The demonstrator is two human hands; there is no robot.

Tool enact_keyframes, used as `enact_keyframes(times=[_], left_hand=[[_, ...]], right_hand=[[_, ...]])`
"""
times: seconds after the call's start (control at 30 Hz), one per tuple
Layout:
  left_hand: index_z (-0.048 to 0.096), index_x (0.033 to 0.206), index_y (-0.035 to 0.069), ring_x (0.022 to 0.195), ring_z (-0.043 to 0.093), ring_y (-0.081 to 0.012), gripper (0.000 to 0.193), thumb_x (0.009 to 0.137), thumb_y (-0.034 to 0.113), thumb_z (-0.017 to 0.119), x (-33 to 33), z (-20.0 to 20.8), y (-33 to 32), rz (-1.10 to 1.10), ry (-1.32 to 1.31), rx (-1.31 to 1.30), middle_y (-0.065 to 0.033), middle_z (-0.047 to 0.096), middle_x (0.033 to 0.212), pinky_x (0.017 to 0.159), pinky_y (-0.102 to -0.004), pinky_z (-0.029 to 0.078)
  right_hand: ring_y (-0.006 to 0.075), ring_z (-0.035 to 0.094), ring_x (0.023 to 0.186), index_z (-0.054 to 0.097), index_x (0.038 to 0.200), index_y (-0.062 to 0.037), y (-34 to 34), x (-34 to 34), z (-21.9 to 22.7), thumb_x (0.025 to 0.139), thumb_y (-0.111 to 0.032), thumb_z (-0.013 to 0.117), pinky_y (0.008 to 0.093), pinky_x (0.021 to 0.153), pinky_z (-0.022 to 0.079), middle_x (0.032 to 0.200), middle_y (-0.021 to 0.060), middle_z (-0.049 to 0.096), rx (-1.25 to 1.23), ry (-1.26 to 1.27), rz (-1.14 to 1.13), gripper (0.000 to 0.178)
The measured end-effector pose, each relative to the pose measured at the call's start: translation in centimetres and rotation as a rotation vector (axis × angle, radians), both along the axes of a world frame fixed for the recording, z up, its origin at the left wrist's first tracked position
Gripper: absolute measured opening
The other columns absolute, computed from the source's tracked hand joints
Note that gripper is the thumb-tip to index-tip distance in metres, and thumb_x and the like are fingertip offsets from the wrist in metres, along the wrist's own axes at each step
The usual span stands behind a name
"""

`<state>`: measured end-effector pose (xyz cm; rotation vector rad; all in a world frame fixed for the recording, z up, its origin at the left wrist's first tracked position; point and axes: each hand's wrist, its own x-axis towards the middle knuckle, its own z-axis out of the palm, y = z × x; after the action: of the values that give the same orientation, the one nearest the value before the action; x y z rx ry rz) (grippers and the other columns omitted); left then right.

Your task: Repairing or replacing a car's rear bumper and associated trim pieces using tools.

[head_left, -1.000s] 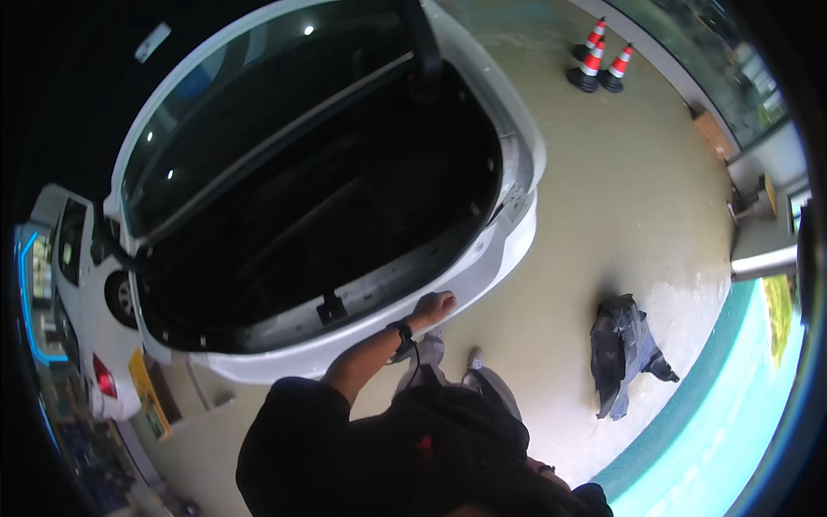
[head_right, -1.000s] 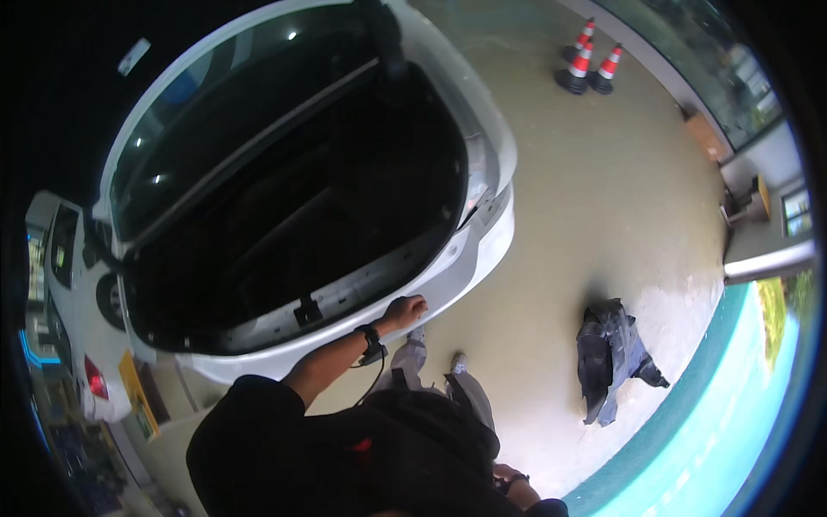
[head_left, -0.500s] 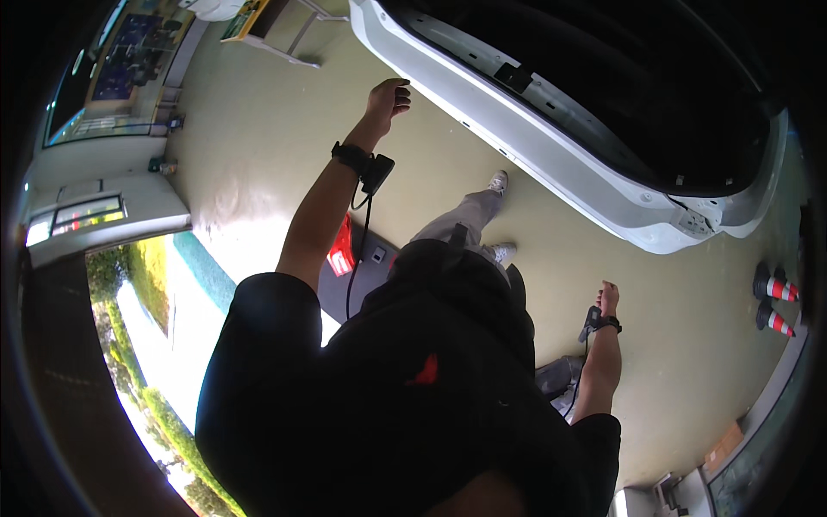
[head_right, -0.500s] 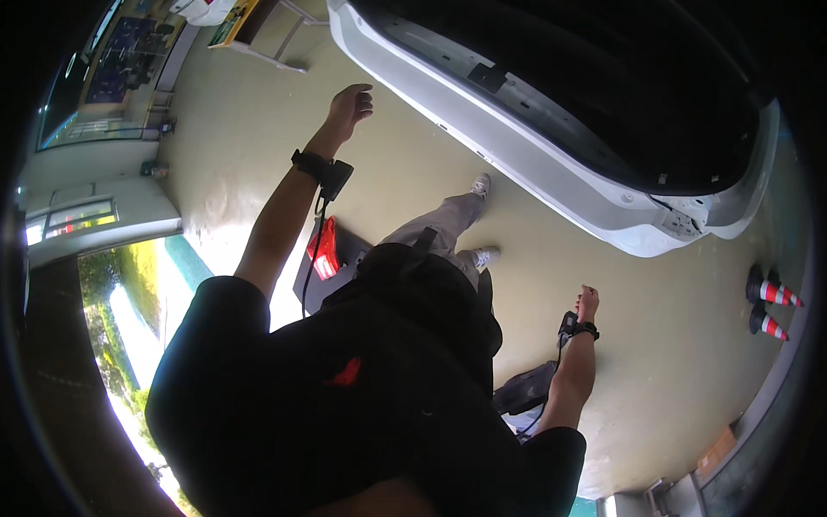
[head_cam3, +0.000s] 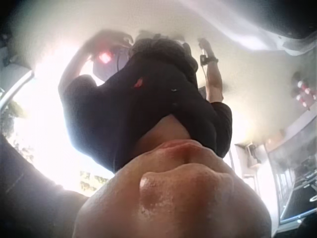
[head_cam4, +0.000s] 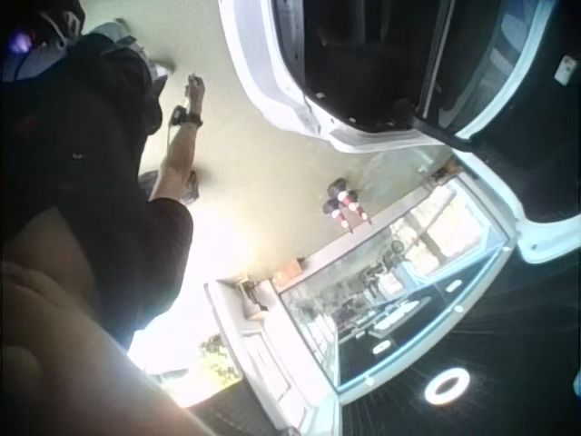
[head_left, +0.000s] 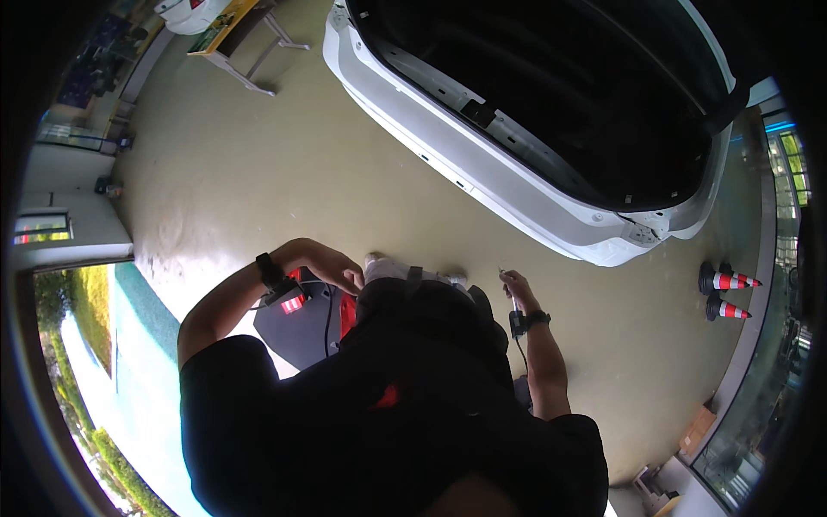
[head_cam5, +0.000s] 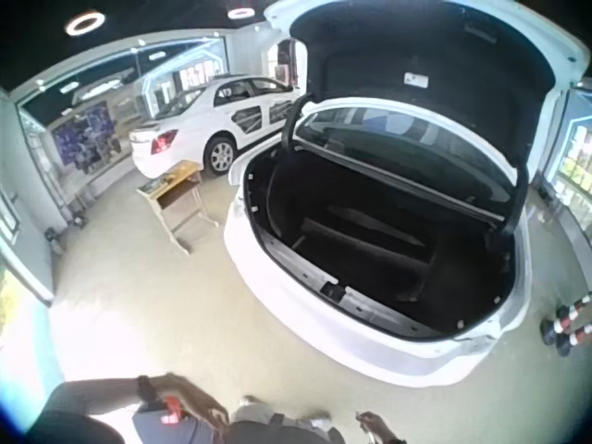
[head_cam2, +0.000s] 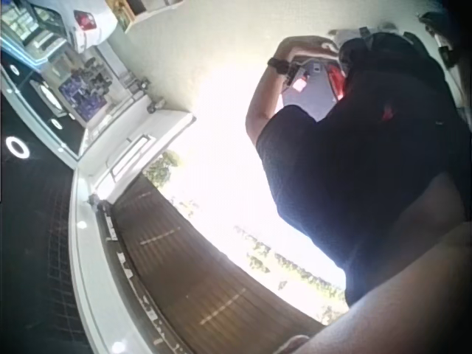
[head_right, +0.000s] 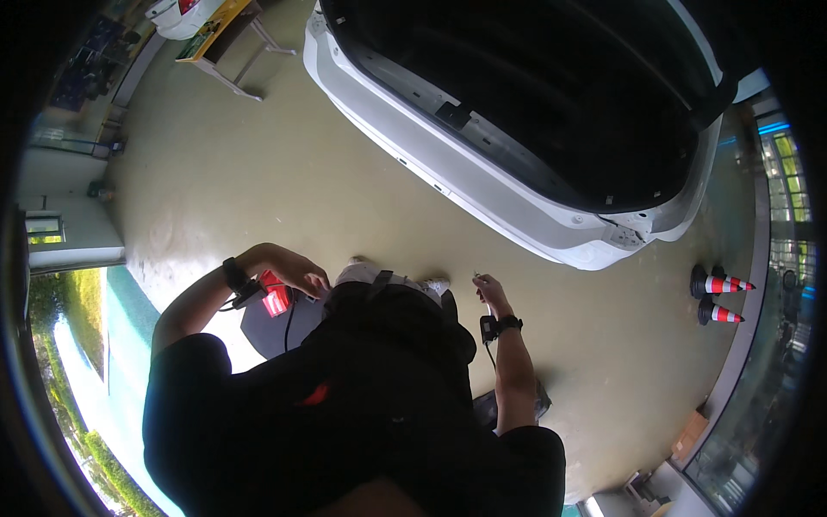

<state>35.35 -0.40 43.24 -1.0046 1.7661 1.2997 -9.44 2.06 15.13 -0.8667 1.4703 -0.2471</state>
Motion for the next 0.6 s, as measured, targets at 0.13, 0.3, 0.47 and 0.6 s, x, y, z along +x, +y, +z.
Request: enact_keyframes(times=[0.13, 0.3, 0.47, 0.6], left_hand=[[0.042, 0.125, 0.002, 0.095, 0.059, -0.027, 0.058, 0.088, 0.048, 0.045, 6.9, 3.8, -1.3, 0.97, 0.939, 0.692, -0.0171, 0.057, 0.108, 0.081, -0.0403, 0.047], [0.052, 0.094, 0.01, 0.07, 0.041, -0.0132, 0.029, 0.092, 0.035, 0.038, 16.1, 5.0, -6.8, 1.697, 1.888, 0.212, -0.0002, 0.044, 0.074, 0.065, -0.0285, 0.035], [0.053, 0.076, 0.012, 0.057, 0.046, -0.0136, 0.014, 0.087, 0.02, 0.047, 26.5, -4.3, -13.3, 2.089, 1.9, -0.181, 0.0005, 0.048, 0.061, 0.057, -0.0283, 0.038], [0.057, 0.097, 0.005, 0.068, 0.057, -0.0158, 0.024, 0.086, 0.025, 0.047, 28.0, -14.3, -12.9, 2.096, 0.801, -0.606, -0.0057, 0.058, 0.075, 0.063, -0.0305, 0.046]], right_hand=[[0.0072, 0.042, 0.044, 0.056, 0.088, -0.0048, 8.2, 1.2, -1.0, 0.083, -0.026, 0.06, 0.023, 0.04, 0.034, 0.056, -0.0009, 0.046, 0.193, 0.162, 0.029, 0.022], [0.022, 0.06, 0.056, 0.061, 0.09, 0.0042, 18.3, -1.0, -6.6, 0.075, -0.03, 0.06, 0.0347, 0.047, 0.044, 0.071, 0.0147, 0.064, 0.17, 0.273, 0.217, 0.037], [0.0226, 0.06, 0.056, 0.061, 0.09, 0.0043, 19.5, 1.5, -0.8, 0.075, -0.03, 0.06, 0.035, 0.047, 0.044, 0.071, 0.0151, 0.064, 0.23, 0.302, 0.373, 0.037], [0.0231, 0.06, 0.057, 0.062, 0.089, 0.0044, 15.7, 5.8, 0.7, 0.075, -0.03, 0.06, 0.0352, 0.048, 0.044, 0.071, 0.0154, 0.064, 0.218, 0.322, 0.353, 0.037]])
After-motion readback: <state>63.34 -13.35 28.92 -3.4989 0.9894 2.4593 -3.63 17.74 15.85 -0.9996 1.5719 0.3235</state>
